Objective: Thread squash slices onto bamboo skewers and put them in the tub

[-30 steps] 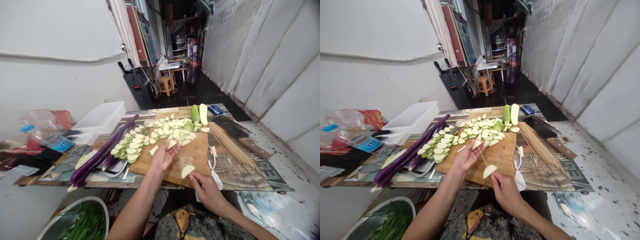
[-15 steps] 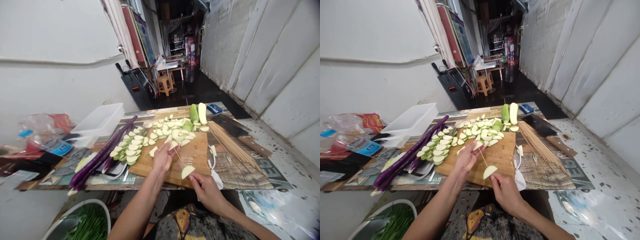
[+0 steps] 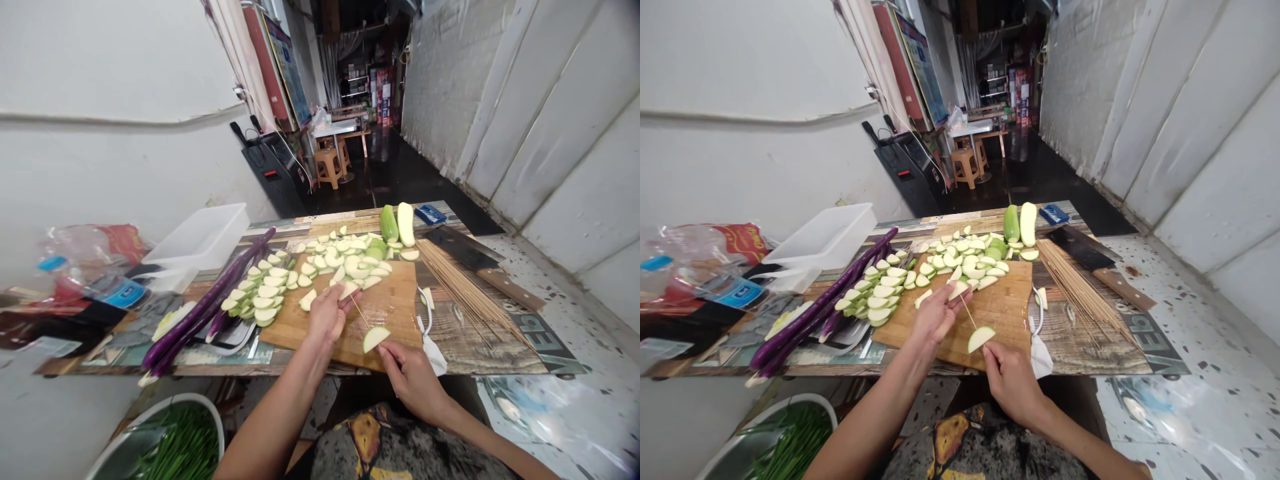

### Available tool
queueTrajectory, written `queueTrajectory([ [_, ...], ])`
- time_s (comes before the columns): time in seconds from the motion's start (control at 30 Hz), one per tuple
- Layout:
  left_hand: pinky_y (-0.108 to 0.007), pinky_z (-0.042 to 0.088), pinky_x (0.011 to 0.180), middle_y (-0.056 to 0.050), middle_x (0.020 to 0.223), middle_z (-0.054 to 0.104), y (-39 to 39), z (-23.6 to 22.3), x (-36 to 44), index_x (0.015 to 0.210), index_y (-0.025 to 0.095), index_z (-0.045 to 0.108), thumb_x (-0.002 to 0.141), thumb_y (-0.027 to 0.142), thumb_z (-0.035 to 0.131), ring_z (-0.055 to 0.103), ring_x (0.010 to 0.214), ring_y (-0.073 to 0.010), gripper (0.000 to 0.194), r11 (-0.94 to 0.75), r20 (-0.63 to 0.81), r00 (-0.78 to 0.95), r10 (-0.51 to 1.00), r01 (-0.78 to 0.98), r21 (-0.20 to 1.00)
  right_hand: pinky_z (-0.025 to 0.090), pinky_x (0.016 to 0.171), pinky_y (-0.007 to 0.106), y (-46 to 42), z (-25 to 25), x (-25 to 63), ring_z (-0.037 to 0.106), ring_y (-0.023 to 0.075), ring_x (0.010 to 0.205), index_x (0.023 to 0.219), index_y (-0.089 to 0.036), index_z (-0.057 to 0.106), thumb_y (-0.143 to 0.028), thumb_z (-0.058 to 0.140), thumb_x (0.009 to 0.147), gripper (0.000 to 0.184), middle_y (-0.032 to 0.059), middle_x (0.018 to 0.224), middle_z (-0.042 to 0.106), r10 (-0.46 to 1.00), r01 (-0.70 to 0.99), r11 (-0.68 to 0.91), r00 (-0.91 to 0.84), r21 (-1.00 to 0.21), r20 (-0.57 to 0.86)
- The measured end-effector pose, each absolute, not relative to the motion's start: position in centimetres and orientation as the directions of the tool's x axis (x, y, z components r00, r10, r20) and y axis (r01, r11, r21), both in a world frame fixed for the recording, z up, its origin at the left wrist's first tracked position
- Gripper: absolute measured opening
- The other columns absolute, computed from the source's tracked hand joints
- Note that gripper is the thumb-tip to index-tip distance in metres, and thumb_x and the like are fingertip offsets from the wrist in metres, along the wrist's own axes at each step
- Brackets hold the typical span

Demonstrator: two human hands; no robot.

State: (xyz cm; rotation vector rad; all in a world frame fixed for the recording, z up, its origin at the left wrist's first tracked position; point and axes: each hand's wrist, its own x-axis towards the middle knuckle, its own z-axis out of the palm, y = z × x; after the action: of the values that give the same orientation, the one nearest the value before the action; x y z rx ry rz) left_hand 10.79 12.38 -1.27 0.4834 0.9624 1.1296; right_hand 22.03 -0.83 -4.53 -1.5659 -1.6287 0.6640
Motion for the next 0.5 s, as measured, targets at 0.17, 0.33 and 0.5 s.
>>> queueTrajectory([
  [0.17,-0.039,0.054,0.080,-0.012,0.081,0.068,12.5,-1.6,10.7,0.077,0.007,0.059,0.079,0.008,0.056,0.067,0.075,-0.0208,0.004,0.385,-0.391,0.109,0.914,-0.537,0.750,0.035,0.054,0.023,-0.7,-4.6,21.9,0.052,0.0129,0.055,0.071,-0.017,0.056,-0.027,0.033,0.090,0.032,0.0009,0.059,0.056,0.984,0.598,0.104,0.052,-0.794,0.168],
  [0.33,-0.037,0.055,0.078,-0.011,0.081,0.068,12.5,-2.0,10.6,0.079,0.007,0.059,0.078,0.009,0.057,0.067,0.076,-0.0203,0.003,0.392,-0.395,0.119,0.911,-0.551,0.737,0.036,0.055,0.023,-0.5,-4.5,21.8,0.053,0.0136,0.056,0.071,-0.016,0.058,-0.027,0.033,0.090,0.033,0.0021,0.060,0.058,0.986,0.603,0.097,0.048,-0.792,0.158],
  [0.5,-0.036,0.054,0.078,-0.009,0.079,0.067,12.0,-2.6,10.8,0.077,0.009,0.059,0.078,0.008,0.057,0.067,0.073,-0.0189,0.002,0.429,-0.430,0.136,0.893,-0.550,0.717,0.035,0.054,0.023,-0.1,-4.5,21.6,0.053,0.0133,0.054,0.070,-0.016,0.058,-0.027,0.034,0.090,0.033,0.0016,0.058,0.057,0.983,0.615,0.102,0.060,-0.782,0.176],
])
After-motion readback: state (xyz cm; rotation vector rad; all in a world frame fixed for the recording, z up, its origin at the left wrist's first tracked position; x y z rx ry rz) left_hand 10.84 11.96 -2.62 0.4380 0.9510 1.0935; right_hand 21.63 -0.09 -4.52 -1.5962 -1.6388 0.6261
